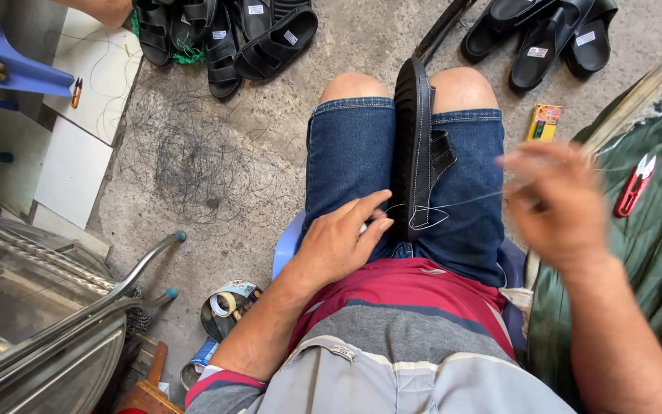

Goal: Hand-sewing a strap onto a black sandal using a needle and thread.

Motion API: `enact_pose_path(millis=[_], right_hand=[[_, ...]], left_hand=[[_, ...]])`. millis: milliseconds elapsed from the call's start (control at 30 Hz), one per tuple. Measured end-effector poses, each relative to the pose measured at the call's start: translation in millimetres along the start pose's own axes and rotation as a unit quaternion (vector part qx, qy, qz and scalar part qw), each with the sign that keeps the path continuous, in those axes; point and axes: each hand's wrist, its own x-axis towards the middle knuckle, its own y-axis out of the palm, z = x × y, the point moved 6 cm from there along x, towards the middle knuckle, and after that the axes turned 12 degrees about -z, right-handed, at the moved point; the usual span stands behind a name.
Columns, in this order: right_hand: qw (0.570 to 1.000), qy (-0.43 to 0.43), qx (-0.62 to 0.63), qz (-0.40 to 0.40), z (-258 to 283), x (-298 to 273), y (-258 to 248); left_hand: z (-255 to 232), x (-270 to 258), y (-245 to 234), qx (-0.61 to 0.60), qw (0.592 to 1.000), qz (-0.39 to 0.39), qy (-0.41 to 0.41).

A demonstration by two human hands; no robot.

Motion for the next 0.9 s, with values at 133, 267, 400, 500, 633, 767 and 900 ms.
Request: enact_pose_path(millis=[133,267,400,500,633,767,900], right_hand=[[0.993,0.014,0.029,0.116,25,-22,51],[0.984,0.107,0.108,0.094,18,-15,59],[0.985,0.092,0.122,0.082,17,-9,71],[0.982,0.086,0.157,0.068,14,-5,73],[0.971,0.103,0.213,0.043,17,-1,72],[0.975,0.091,0.197,0.041,16,-3,73],[0.974,0.103,0.196,0.049,17,-6,71]], left_hand=[[-5,3,-8,0.063,0.996,0.032,0.051],[-12,1,-9,0.098,0.991,0.047,0.075],[-15,4,-13,0.008,0.997,0.05,0.055],[-16,3,-19,-0.262,0.962,0.061,0.05],[1,-8,-33,-0.703,0.711,-0.006,0.008],[-4,12,-24,-0.507,0.86,-0.049,0.005],[-3,17,-8,-0.092,0.993,-0.044,0.06]])
